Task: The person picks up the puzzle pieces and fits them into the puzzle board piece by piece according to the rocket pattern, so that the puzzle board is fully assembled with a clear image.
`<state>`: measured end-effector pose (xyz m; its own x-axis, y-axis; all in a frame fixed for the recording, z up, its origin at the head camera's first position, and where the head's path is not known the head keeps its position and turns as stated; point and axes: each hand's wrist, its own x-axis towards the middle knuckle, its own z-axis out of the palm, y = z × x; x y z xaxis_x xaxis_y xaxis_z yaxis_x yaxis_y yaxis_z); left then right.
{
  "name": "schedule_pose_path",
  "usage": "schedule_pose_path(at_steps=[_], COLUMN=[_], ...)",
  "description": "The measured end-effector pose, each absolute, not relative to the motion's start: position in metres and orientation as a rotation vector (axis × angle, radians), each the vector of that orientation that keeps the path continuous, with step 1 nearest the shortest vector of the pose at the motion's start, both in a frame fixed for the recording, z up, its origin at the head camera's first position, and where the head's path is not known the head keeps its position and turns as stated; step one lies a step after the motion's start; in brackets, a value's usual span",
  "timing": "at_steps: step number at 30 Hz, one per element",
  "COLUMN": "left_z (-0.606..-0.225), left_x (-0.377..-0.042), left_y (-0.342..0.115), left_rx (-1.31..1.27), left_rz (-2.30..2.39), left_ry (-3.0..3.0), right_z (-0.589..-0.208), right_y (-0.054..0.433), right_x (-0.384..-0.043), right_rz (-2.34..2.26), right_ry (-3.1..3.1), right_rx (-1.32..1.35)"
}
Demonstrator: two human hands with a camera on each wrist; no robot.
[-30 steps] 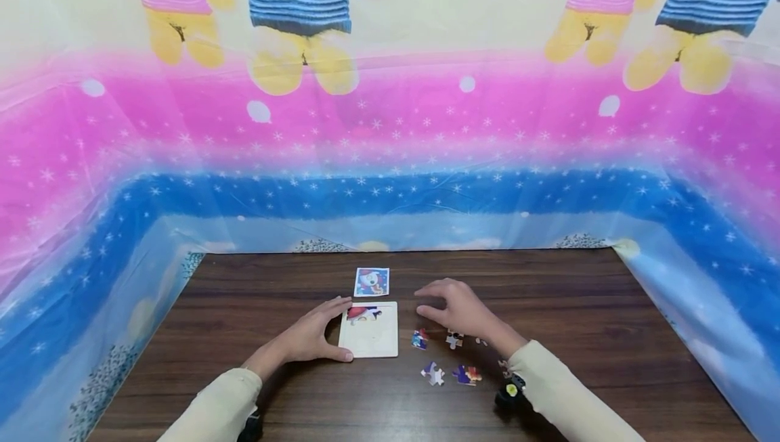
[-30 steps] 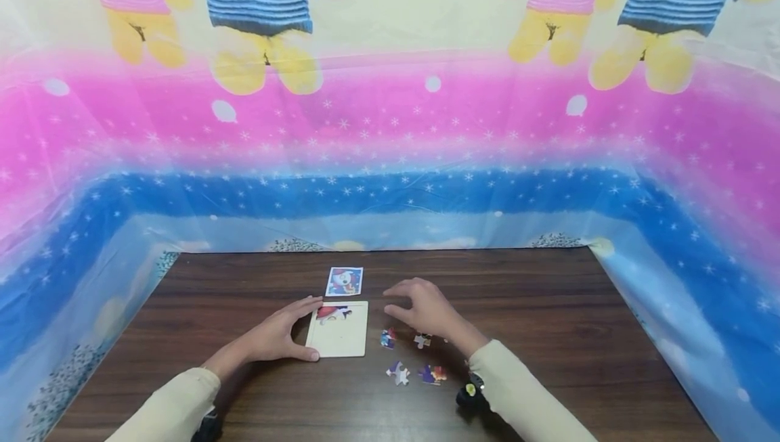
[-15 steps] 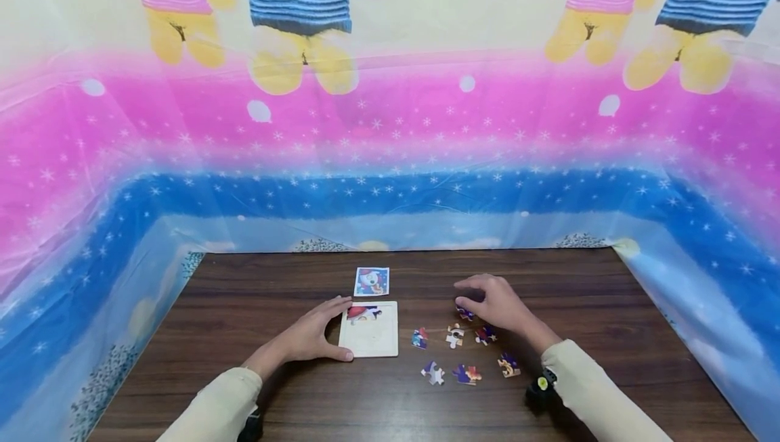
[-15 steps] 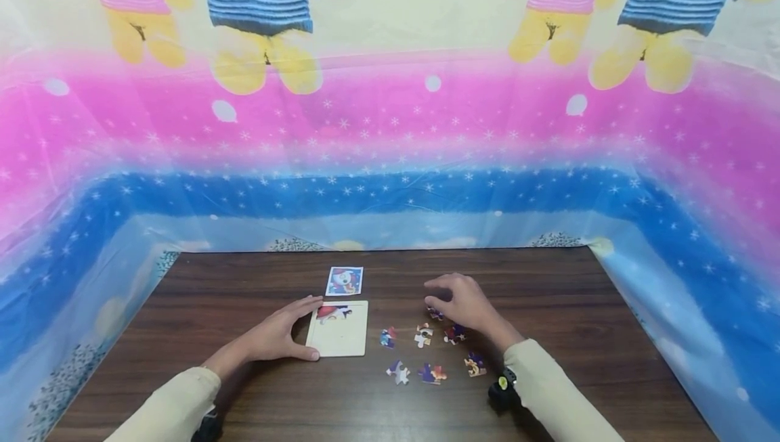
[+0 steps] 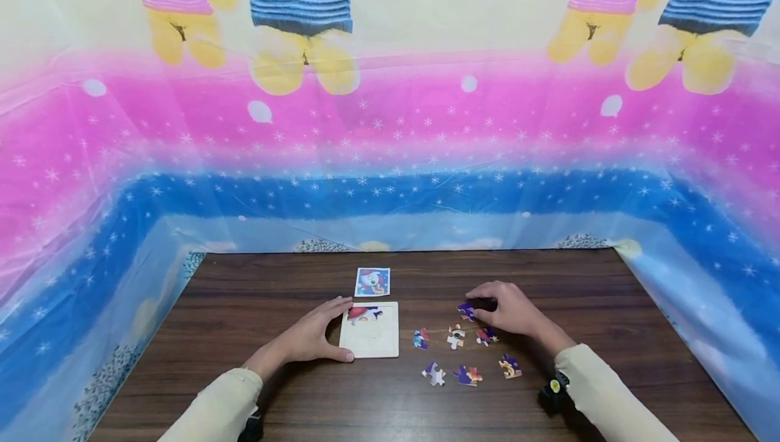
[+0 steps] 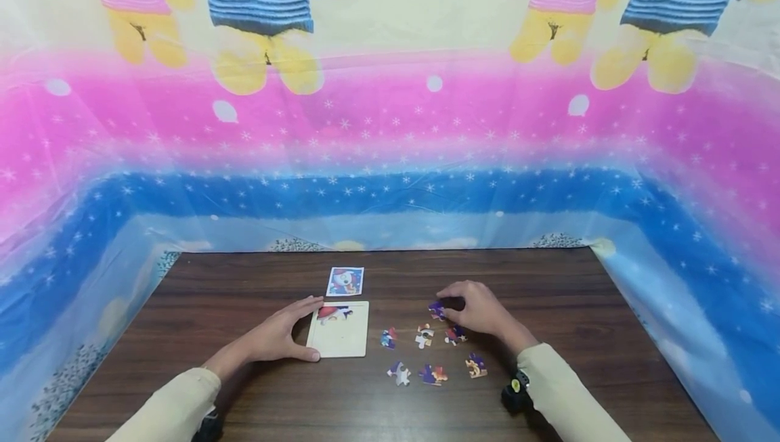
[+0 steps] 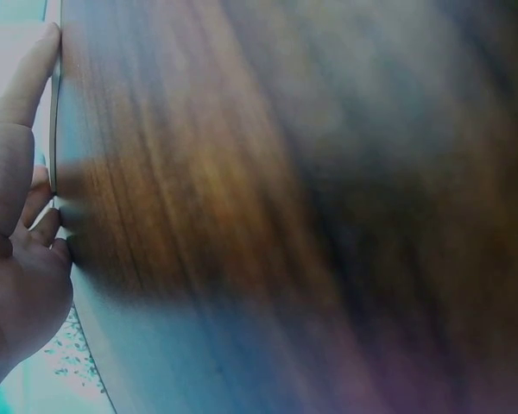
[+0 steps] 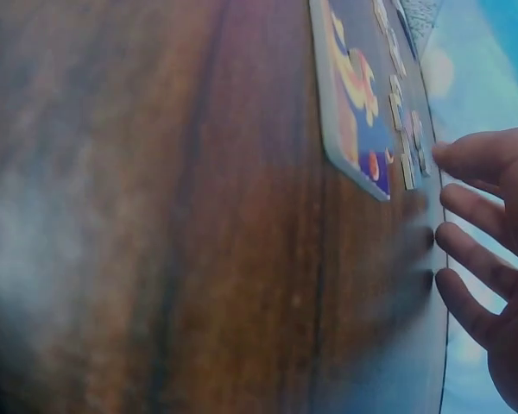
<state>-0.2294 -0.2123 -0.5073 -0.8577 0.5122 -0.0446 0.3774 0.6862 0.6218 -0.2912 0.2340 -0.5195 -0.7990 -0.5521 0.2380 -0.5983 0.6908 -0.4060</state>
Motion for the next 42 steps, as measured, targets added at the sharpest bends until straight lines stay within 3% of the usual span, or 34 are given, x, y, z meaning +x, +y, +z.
schedule_pose_path(at_steps=[42], left_z=[-0.508], left_x=[-0.229], left_y=[-0.212], left_rx=[0.684], left_rz=[0.896], left_ry=[2.691], right_z=[-0.509], right_y=[0.226], right_x=[-0.289], right_rz=[0.568], right_ry=[-2.836], right_rx=[1.045])
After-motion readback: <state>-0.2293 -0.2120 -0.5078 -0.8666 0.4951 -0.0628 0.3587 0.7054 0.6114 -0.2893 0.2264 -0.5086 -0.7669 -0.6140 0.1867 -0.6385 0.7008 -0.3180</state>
